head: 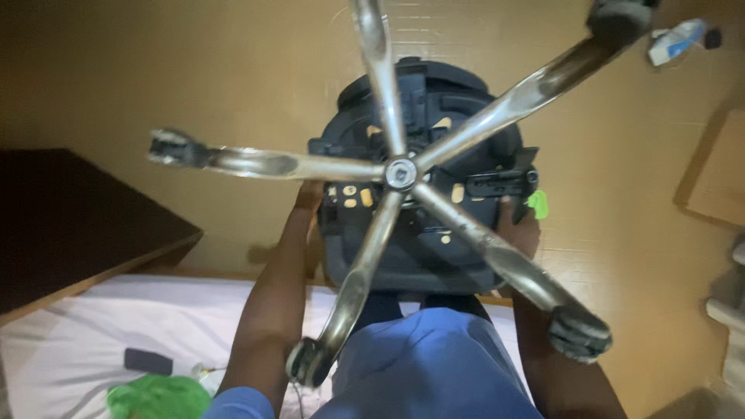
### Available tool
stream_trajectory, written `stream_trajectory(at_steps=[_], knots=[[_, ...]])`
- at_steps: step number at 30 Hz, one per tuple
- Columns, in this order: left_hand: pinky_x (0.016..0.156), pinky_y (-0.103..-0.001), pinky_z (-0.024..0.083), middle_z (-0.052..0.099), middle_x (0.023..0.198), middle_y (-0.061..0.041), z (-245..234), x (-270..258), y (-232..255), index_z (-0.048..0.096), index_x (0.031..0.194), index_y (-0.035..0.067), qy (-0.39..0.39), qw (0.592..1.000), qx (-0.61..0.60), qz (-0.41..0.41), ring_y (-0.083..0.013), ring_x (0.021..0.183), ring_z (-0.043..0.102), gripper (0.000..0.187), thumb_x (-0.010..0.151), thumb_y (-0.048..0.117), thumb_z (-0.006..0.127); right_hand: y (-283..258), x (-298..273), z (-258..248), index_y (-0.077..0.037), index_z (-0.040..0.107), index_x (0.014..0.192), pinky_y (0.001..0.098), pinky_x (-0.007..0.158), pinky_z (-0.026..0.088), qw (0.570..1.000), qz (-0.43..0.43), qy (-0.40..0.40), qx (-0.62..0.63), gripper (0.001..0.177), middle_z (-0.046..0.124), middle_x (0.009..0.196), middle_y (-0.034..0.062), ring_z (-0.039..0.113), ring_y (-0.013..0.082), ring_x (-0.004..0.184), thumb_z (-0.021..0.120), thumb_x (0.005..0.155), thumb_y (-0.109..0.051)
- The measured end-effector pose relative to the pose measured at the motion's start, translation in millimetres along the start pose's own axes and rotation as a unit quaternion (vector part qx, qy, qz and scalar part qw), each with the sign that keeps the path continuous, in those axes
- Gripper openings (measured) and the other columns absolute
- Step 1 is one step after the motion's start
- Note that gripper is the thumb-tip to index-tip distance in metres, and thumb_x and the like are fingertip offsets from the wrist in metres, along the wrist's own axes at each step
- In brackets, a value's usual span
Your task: The person flips an office chair upside down and uses an Allen key to tighten a screw on the underside mechanism. The chair is then left upside down.
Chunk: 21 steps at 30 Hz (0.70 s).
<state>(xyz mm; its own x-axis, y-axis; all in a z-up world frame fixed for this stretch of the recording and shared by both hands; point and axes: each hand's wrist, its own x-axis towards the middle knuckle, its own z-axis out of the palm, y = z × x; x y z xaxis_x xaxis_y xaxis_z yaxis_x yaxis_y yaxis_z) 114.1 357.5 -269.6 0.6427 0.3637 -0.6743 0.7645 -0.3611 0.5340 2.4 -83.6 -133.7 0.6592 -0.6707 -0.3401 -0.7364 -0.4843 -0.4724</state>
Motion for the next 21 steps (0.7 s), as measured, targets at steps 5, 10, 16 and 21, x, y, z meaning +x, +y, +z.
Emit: stream_trajectory(at_steps=[5, 10, 16, 21], knots=[[0.083, -0.043, 0.053, 0.067, 0.107, -0.013, 27.6, -16.2, -18.1, 0.065, 0.112, 0.005, 0.057, 0.996, -0.044, -0.055, -0.0276, 0.097, 0.066, 0.048, 0.092, 0.048, 0.068, -0.1, 5.9, -5.4, 0.004, 0.068, 0.119, 0.0519, 0.095, 0.053, 0.999, 0.005, -0.03, 0.012, 0.075, 0.072, 0.109, 0.0312, 0.07, 0.0467, 0.106, 0.065, 0.086, -0.064], [0.073, -0.041, 0.055, 0.07, 0.094, -0.01, 41.2, -45.3, -11.1, 0.07, 0.1, 0.007, 0.196, 0.972, -0.112, -0.065, -0.0245, 0.084, 0.068, 0.045, 0.089, 0.05, 0.069, 42.1, 27.6, 10.1, -0.002, 0.062, 0.13, 0.0492, 0.104, 0.047, 0.996, 0.003, -0.085, -0.025, 0.062, 0.065, 0.125, 0.0253, 0.062, 0.0396, 0.119, 0.059, 0.094, -0.052], [0.061, -0.04, 0.057, 0.073, 0.079, -0.005, 41.4, -72.7, 16.3, 0.077, 0.087, 0.009, 0.292, 0.948, -0.123, -0.032, -0.0207, 0.068, 0.071, 0.044, 0.086, 0.052, 0.07, 93.4, 49.2, 10.4, -0.009, 0.054, 0.143, 0.0473, 0.112, 0.037, 0.913, -0.317, 0.008, -0.257, 0.047, 0.055, 0.143, 0.017, 0.052, 0.0326, 0.132, 0.051, 0.103, -0.035], [0.063, -0.042, 0.058, 0.074, 0.081, -0.012, 39.3, -89.8, 73.9, 0.074, 0.085, -0.004, 0.253, 0.959, -0.036, -0.122, -0.0253, 0.075, 0.07, 0.079, 0.09, 0.074, 0.069, 85.7, 38.7, -27.3, -0.007, 0.065, 0.128, 0.0497, 0.108, 0.044, 0.904, -0.343, 0.104, -0.235, 0.033, 0.066, 0.127, 0.0179, 0.063, 0.0366, 0.12, 0.056, 0.101, -0.025]])
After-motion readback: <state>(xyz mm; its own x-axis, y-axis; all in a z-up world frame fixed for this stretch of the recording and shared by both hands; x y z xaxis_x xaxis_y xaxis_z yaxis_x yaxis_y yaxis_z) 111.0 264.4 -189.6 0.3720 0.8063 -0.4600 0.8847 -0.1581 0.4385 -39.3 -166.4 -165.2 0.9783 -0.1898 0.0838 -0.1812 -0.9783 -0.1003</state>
